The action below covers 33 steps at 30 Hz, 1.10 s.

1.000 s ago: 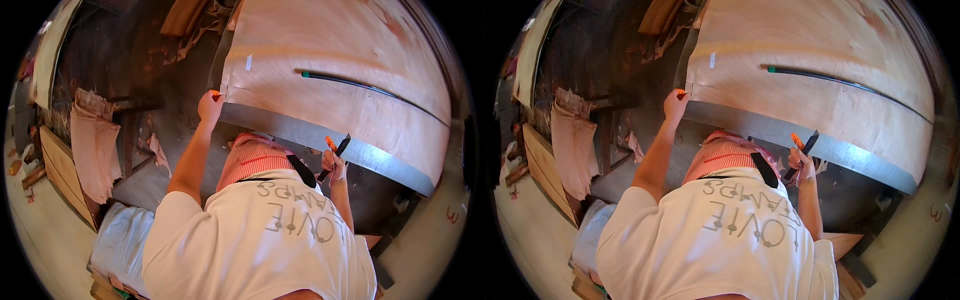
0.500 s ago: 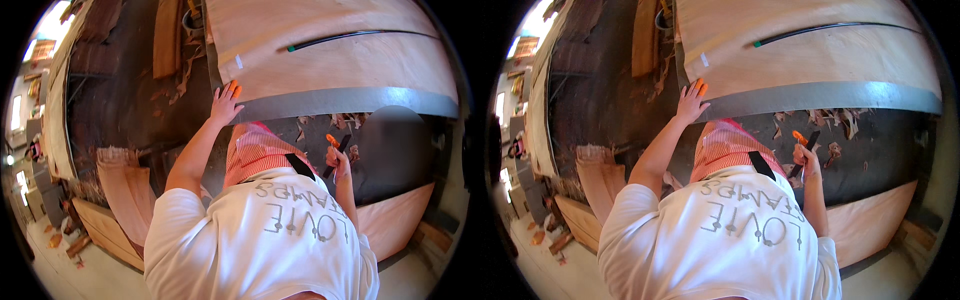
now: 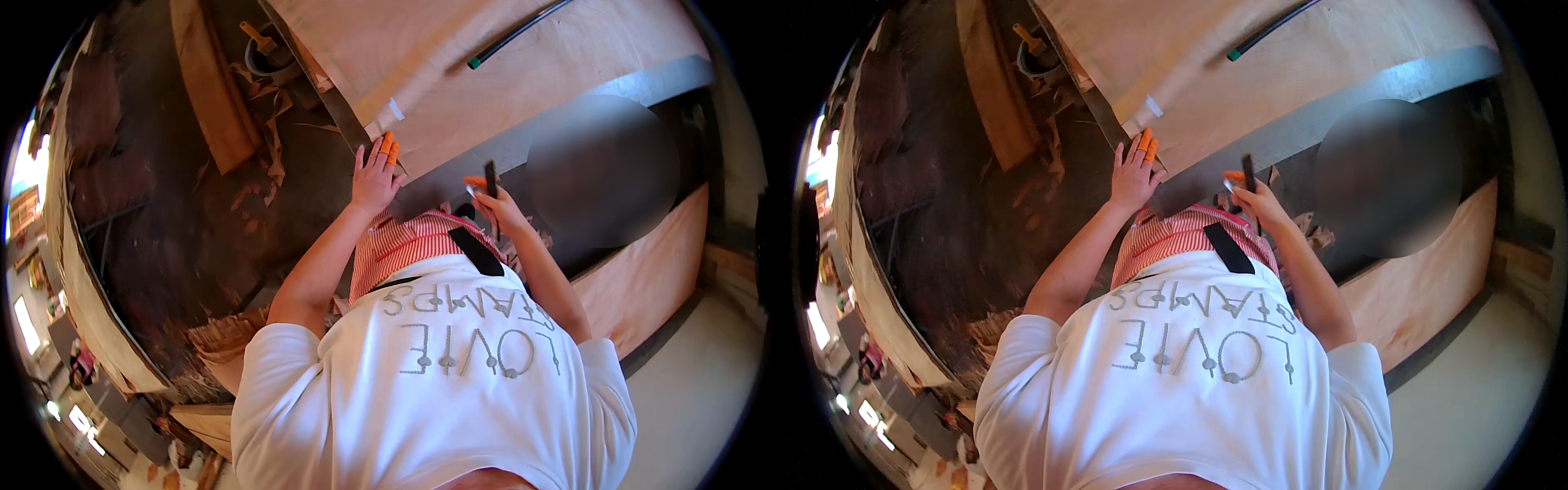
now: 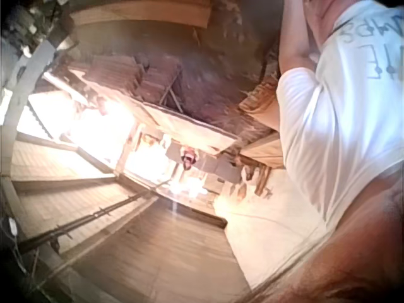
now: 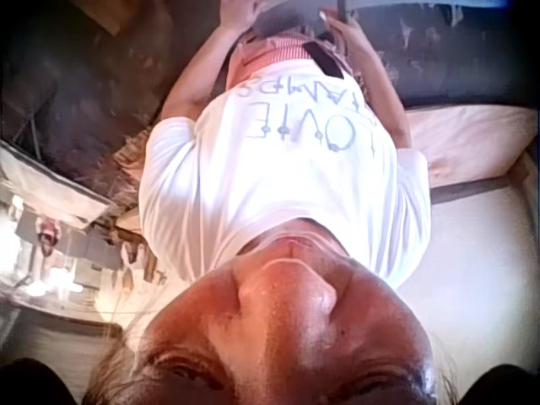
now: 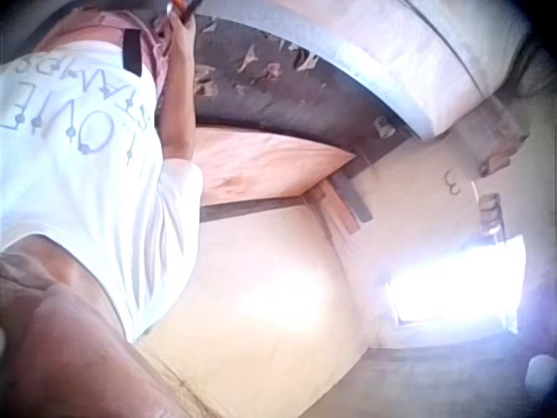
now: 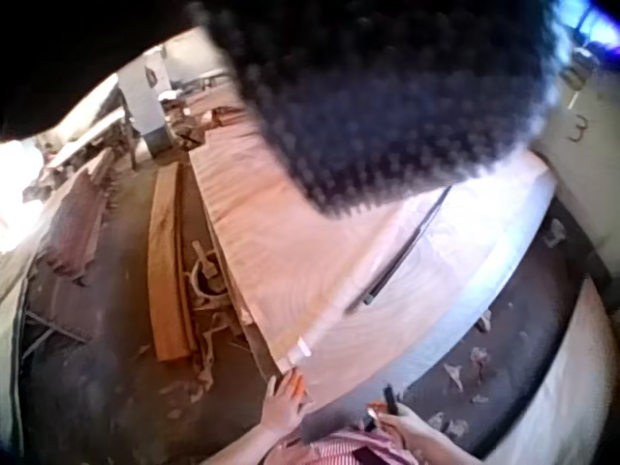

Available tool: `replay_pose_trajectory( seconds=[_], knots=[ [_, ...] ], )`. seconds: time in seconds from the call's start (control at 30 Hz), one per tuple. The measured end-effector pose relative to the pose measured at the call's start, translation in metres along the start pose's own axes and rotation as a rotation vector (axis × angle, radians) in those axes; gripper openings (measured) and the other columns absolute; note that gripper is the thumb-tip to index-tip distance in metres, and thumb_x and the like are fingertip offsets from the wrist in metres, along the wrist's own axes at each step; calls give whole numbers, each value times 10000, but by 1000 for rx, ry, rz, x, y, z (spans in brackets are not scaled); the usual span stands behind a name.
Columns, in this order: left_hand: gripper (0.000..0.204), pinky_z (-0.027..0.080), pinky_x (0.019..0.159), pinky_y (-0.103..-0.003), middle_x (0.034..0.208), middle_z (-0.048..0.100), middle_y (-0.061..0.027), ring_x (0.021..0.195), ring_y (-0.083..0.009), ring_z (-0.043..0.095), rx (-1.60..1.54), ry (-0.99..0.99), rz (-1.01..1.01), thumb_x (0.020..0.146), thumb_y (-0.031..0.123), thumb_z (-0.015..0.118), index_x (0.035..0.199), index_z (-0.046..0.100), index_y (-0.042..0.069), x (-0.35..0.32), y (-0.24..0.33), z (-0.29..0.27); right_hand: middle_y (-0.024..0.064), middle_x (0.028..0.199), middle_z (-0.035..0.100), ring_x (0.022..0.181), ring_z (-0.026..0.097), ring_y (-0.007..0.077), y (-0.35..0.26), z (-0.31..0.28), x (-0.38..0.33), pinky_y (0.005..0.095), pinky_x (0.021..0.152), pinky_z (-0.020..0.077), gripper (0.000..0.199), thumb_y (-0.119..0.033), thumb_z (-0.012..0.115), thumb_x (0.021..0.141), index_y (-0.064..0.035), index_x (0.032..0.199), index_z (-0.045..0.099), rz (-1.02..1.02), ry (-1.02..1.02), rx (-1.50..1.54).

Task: The person uses a utility knife to cut out defects from a sheet of wood veneer, then cuts replacement patches from a separate piece of wood and fits them into the holes.

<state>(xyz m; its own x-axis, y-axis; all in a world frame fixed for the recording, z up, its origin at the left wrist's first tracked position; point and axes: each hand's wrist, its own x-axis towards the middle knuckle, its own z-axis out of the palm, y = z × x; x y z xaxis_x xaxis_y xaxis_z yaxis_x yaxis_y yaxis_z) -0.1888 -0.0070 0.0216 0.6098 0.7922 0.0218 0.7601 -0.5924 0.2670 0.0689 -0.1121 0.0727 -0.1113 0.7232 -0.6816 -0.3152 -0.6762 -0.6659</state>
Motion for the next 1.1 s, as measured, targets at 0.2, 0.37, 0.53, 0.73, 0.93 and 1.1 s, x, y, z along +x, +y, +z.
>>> replay_pose_trajectory(
  seconds=[0.2, 0.37, 0.53, 0.73, 0.93, 1.1],
  knots=[
    [635, 142, 1032, -483, 1379, 259, -74, 1282, -197, 223, -36, -68, 105, 765, 393, 542, 1276, 365, 60, -3, -18, -4, 17, 680, 524, 591, 490, 85, 27, 59, 76, 206, 539, 387, 253, -73, 529, 815, -33, 1061, 487, -312, 159, -217],
    [652, 123, 1037, -478, 1387, 247, -71, 1286, -195, 216, -59, -140, 258, 757, 404, 549, 1274, 363, 52, -8, -32, -4, 20, 681, 542, 610, 537, 98, 27, 92, 106, 234, 556, 422, 256, -77, 555, 806, -23, 1046, 487, -380, 299, -335],
    [668, 126, 1036, -477, 1382, 257, -77, 1277, -201, 233, -63, -139, 302, 742, 399, 566, 1269, 365, 43, -5, -36, -11, 77, 744, 594, 652, 587, 152, 35, 99, 126, 277, 590, 445, 261, -137, 583, 791, -15, 1003, 492, -373, 464, -421],
    [674, 155, 1028, -457, 1334, 328, -89, 1253, -216, 272, -109, -85, 343, 735, 403, 571, 1265, 369, 39, 1, -33, -12, 154, 853, 614, 788, 595, 312, 42, 101, 138, 374, 689, 457, 303, -177, 605, 753, -15, 983, 492, -412, 663, -614],
    [659, 162, 1026, -444, 1299, 368, -80, 1241, -214, 287, -65, -92, 387, 759, 440, 532, 1258, 381, 36, 9, -30, -11, 158, 832, 615, 820, 585, 331, 28, 105, 128, 385, 705, 457, 286, -176, 595, 750, -17, 966, 497, -332, 697, -736],
    [634, 180, 1020, -447, 1277, 392, -88, 1228, -216, 310, -67, -135, 340, 760, 424, 542, 1240, 402, 34, 8, -24, -13, 121, 775, 617, 757, 613, 247, 38, 92, 110, 342, 664, 468, 250, -160, 579, 774, -8, 955, 495, -238, 618, -614]
  ],
)
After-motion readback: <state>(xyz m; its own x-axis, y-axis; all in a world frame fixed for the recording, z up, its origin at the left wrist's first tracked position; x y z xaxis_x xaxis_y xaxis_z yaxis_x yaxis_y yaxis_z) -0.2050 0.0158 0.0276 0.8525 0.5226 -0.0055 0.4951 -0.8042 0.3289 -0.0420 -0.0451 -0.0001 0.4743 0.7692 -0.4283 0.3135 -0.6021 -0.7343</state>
